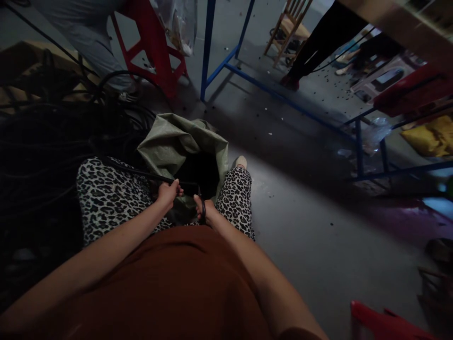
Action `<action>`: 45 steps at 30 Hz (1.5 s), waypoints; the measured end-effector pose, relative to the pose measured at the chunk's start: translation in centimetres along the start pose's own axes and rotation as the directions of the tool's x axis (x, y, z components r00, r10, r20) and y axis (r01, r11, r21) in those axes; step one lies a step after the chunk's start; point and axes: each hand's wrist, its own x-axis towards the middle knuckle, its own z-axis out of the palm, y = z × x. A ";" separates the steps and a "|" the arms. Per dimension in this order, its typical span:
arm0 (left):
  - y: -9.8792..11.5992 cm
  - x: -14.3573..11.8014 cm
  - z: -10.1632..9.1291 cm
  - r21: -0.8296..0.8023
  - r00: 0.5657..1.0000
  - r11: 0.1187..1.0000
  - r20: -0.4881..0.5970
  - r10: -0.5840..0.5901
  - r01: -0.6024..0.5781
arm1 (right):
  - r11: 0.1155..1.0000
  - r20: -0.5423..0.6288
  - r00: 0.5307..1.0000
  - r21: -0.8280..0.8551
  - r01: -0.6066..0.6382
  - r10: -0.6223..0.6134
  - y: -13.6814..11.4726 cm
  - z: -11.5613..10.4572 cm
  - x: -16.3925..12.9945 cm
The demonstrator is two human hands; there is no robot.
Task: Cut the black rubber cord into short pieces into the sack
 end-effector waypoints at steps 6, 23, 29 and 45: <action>0.6 0.2 0.0 -0.033 1.000 0.999 -0.008 -0.016 0.016 | 0.997 0.090 0.994 -0.039 -0.059 0.062 -0.4 -0.3 -1.5; 0.3 -0.6 -0.2 0.089 0.999 0.996 0.030 -0.032 0.029 | 0.999 0.122 0.992 -0.029 -0.024 0.027 -0.3 -0.4 -1.1; 0.1 -0.3 -0.2 0.095 0.999 0.995 0.016 -0.038 0.037 | 0.998 0.093 0.995 -0.058 -0.028 0.034 -0.3 -0.3 -0.8; 0.1 -0.4 -0.2 0.086 0.999 0.996 0.033 -0.027 0.024 | 0.997 0.120 0.990 -0.043 -0.069 0.074 -0.7 -0.4 -0.6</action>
